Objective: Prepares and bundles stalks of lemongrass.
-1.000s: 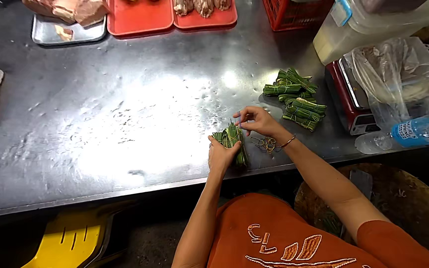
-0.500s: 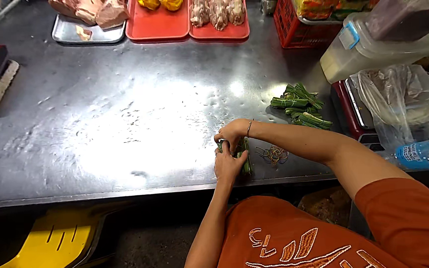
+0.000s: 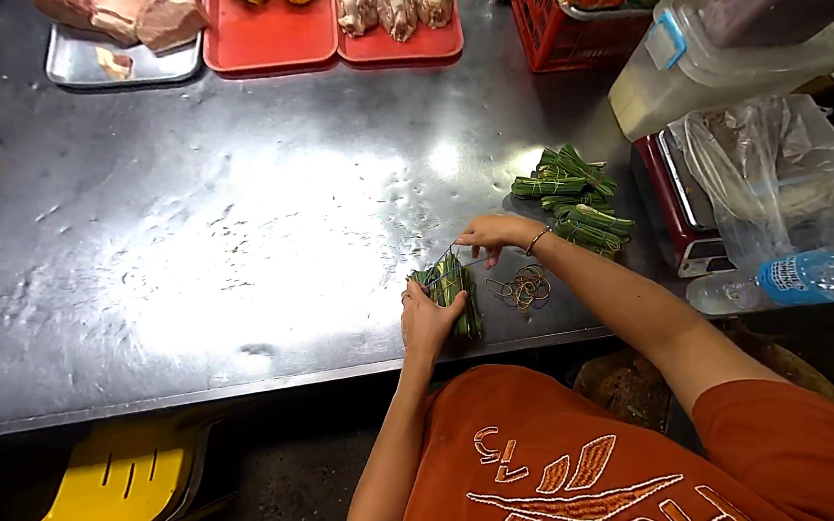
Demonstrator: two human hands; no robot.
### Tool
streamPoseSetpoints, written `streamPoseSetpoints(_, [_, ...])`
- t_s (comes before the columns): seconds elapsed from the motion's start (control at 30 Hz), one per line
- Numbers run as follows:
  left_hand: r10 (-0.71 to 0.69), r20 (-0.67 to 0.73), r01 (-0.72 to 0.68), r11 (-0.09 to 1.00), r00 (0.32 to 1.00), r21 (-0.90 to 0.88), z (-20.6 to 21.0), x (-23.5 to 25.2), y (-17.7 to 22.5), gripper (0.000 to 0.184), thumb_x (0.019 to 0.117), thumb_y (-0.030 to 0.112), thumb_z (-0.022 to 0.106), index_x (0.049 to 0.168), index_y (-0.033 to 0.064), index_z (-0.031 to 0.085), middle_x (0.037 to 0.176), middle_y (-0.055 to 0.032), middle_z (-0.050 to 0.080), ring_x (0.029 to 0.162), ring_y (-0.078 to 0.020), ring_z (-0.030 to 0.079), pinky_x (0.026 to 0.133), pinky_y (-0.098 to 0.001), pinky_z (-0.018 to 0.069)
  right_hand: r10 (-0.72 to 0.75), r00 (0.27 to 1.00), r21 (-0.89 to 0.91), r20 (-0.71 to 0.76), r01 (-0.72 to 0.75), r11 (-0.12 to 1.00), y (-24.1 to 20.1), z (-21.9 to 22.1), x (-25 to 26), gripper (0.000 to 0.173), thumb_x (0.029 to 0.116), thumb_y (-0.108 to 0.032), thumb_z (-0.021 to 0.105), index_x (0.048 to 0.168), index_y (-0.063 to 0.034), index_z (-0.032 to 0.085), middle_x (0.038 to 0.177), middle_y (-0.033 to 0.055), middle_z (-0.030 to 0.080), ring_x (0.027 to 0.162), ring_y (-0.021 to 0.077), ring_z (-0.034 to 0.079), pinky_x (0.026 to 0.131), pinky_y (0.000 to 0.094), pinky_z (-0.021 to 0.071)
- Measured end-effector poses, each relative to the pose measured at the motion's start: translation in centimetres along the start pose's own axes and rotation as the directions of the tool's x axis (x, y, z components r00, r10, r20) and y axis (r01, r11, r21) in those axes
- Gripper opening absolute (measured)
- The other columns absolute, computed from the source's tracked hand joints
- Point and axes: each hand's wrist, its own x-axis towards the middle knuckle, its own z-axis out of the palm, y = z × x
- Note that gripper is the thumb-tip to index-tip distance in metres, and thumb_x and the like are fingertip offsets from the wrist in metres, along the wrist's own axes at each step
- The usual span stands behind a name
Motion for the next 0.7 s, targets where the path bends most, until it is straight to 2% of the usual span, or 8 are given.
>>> streamPoseSetpoints(0.1, [0.004,-0.009,-0.004,1.000,1.000,0.023,0.2,-0.1,0.1,0.087,0.0796,0.064,0.077,0.135,0.0020,0.050,0.127,-0.0232,0.059,0.112,-0.0376,0.064,0.092,-0.0550,0.0526,-0.004,1.000,0.291,-0.010,0.006,0.957,3.6,1.8,1.0,0.042,0.1138,-0.018,0.034,0.154,-0.0110,0.045,0.115,0.0214,0.066,0.083,0.0260,0.069,0.080,0.0414,0.0585])
streamPoseSetpoints(0.17, [0.024,-0.028,-0.023,0.999,0.999,0.033,0.4,-0.1,0.1,0.087,0.0800,0.063,0.077,0.136,0.0015,0.050,0.126,-0.0238,0.059,0.110,-0.0379,0.065,0.091,-0.0553,0.0531,0.030,0.997,0.458,-0.073,0.007,0.889,5.2,3.7,2.0,0.046,0.1092,-0.003,0.033,0.152,-0.0109,0.048,0.111,0.0210,0.068,0.080,0.0241,0.071,0.078,0.0398,0.0598])
streamPoseSetpoints(0.23, [0.042,-0.045,-0.040,0.998,0.998,0.039,0.6,-0.1,0.0,0.087,0.0797,0.061,0.078,0.135,0.0006,0.050,0.125,-0.0245,0.059,0.108,-0.0386,0.065,0.089,-0.0559,0.0532,0.105,0.988,0.569,-0.115,-0.022,0.822,5.7,5.3,1.9,0.046,0.1076,-0.001,0.032,0.149,-0.0072,0.051,0.112,0.0211,0.068,0.083,0.0243,0.071,0.080,0.0393,0.0595])
streamPoseSetpoints(0.37, [0.065,-0.055,-0.063,0.997,0.996,0.043,0.9,0.0,-0.2,0.085,0.0789,0.060,0.080,0.133,0.0011,0.050,0.125,-0.0260,0.058,0.106,-0.0407,0.064,0.087,-0.0582,0.0529,0.218,0.969,0.633,-0.117,-0.096,0.768,5.8,6.7,1.5,0.042,0.1129,-0.029,0.036,0.138,-0.0014,0.056,0.105,0.0199,0.067,0.080,0.0244,0.070,0.076,0.0393,0.0595])
streamPoseSetpoints(0.43, [0.071,-0.038,-0.069,0.997,0.997,0.034,0.9,0.1,-0.4,0.085,0.0792,0.060,0.079,0.134,0.0015,0.050,0.126,-0.0259,0.058,0.107,-0.0408,0.064,0.087,-0.0581,0.0530,0.204,0.975,0.612,-0.085,-0.110,0.783,5.6,6.8,1.1,0.062,0.1113,-0.050,0.030,0.139,0.0005,0.052,0.108,0.0242,0.066,0.084,0.0309,0.070,0.079,0.0441,0.0587])
streamPoseSetpoints(0.5, [0.075,-0.021,-0.074,0.997,0.997,0.028,0.7,0.3,-0.6,0.083,0.0798,0.060,0.079,0.131,0.0018,0.050,0.124,-0.0252,0.058,0.106,-0.0398,0.064,0.087,-0.0568,0.0535,0.131,0.990,0.620,-0.052,-0.070,0.781,5.5,7.3,0.6,0.083,0.1042,-0.069,0.029,0.144,0.0014,0.048,0.121,0.0317,0.062,0.097,0.0414,0.069,0.087,0.0530,0.0570])
streamPoseSetpoints(0.57, [0.080,0.004,-0.080,0.996,0.997,0.031,0.4,0.5,-0.6,0.080,0.0807,0.061,0.078,0.128,0.0022,0.052,0.124,-0.0237,0.057,0.105,-0.0382,0.064,0.087,-0.0549,0.0536,0.051,0.998,0.644,-0.039,-0.013,0.765,5.4,7.9,0.6,0.085,0.1000,-0.073,0.036,0.148,-0.0034,0.046,0.132,0.0329,0.057,0.105,0.0458,0.065,0.089,0.0577,0.0547])
streamPoseSetpoints(0.7, [0.140,0.016,-0.140,0.990,0.990,0.000,0.1,0.4,-0.8,0.076,0.0811,0.061,0.077,0.123,0.0012,0.057,0.124,-0.0231,0.058,0.106,-0.0365,0.063,0.088,-0.0529,0.0523,-0.003,0.998,0.692,-0.069,0.049,0.720,5.7,8.4,0.9,0.080,0.0993,-0.072,0.042,0.147,-0.0078,0.046,0.132,0.0269,0.058,0.102,0.0382,0.067,0.084,0.0513,0.0566])
